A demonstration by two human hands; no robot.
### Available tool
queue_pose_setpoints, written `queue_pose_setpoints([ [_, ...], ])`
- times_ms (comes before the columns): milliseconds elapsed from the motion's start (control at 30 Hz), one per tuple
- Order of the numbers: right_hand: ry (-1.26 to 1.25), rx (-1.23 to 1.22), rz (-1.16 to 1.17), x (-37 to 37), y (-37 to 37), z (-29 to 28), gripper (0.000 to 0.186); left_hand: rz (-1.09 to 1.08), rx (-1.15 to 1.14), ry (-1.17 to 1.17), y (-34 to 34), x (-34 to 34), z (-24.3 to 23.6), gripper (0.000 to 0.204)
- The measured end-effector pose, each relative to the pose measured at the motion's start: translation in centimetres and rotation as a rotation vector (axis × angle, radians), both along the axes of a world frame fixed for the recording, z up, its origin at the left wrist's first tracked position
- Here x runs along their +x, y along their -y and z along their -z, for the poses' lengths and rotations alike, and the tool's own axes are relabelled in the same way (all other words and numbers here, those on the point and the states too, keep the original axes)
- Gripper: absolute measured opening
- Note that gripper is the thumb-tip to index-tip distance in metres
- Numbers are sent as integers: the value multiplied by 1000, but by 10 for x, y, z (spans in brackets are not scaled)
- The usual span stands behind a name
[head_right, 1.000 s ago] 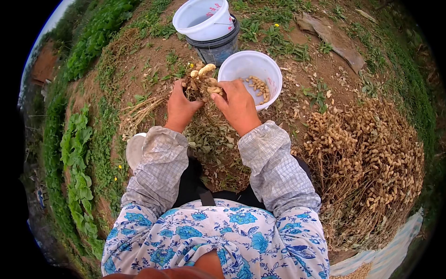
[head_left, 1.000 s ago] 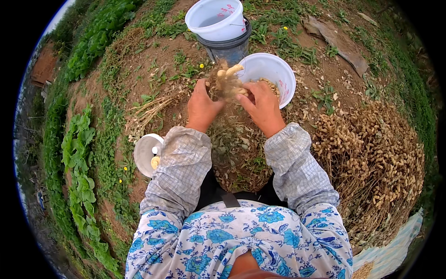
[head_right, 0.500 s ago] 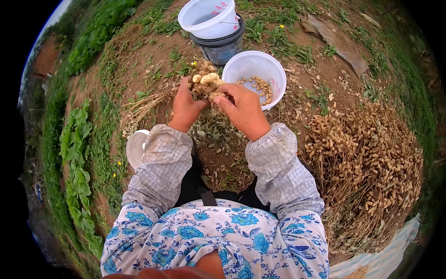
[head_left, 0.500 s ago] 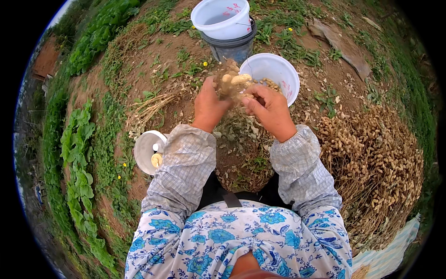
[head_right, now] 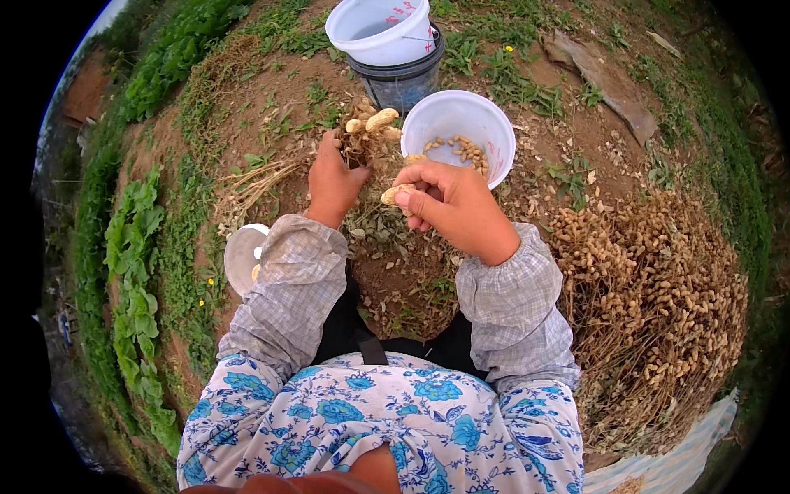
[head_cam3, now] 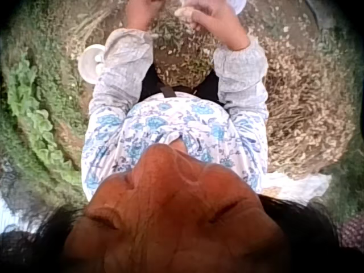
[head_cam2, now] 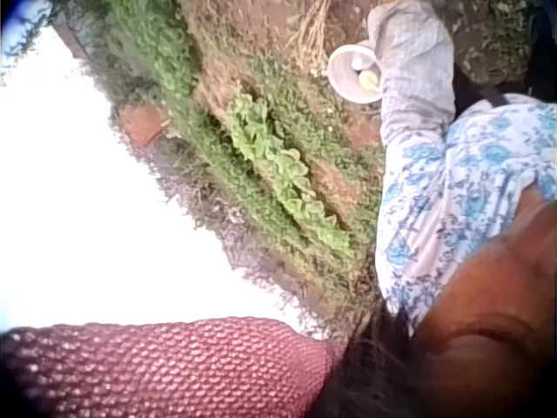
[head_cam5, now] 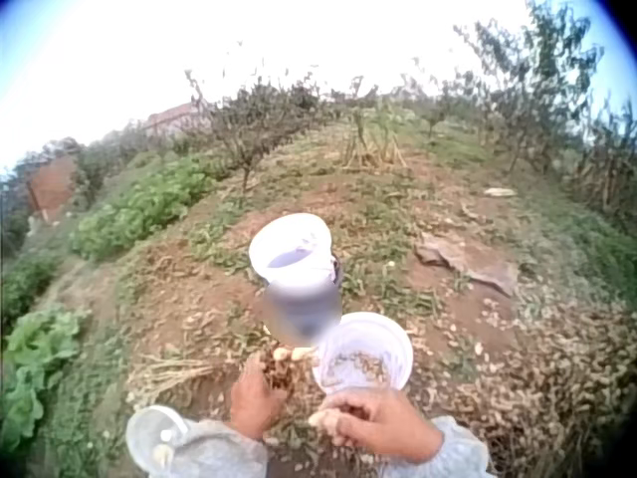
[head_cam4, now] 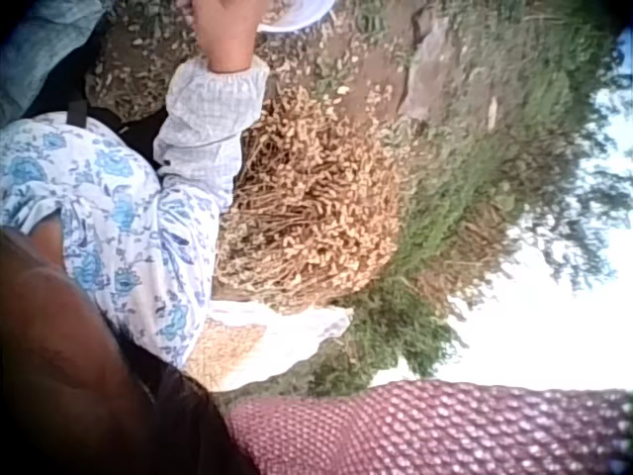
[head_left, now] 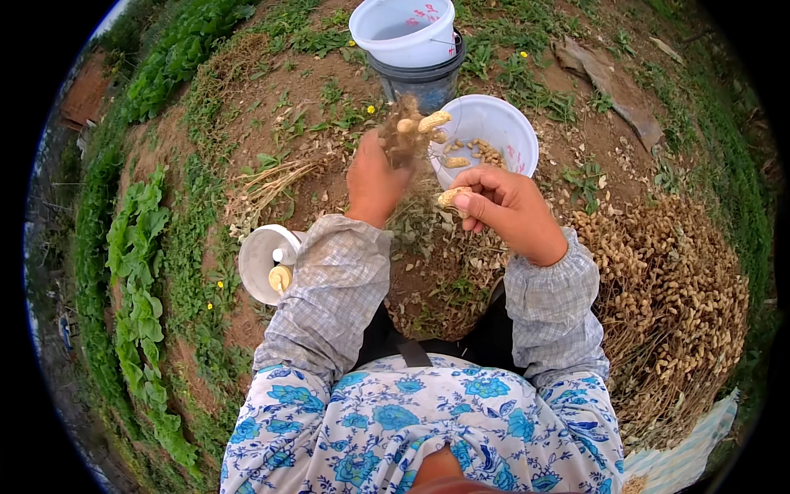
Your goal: The person sits on the ground and removes peanuts from their vines by hand, placing the shelled nuts into a white bucket. The person repeatedly picks up peanut vines from a large pile, pulls off the nuts, and discards the empty vines.
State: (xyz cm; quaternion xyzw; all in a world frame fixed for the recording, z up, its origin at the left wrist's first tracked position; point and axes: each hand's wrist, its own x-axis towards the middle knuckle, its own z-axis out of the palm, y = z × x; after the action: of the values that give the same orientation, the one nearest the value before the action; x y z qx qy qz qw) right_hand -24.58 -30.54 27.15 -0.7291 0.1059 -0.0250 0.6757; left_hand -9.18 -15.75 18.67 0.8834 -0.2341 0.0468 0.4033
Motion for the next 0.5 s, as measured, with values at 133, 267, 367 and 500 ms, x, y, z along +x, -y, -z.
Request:
queue_pose_setpoints([
  [133,157,-201,288,15,19,27,21,-53,-137,-146,-18,22,-1,69],
  [267,346,-981,486,30,57,87,23,-8,-84,-117,-13,24,13,78],
  [367,164,-627,282,30,22,65,24,-17,-58,-178,-6,10,1,61],
  [500,168,-627,222,38,-18,67,24,-1,-82,-198,-2,4,3,67],
])
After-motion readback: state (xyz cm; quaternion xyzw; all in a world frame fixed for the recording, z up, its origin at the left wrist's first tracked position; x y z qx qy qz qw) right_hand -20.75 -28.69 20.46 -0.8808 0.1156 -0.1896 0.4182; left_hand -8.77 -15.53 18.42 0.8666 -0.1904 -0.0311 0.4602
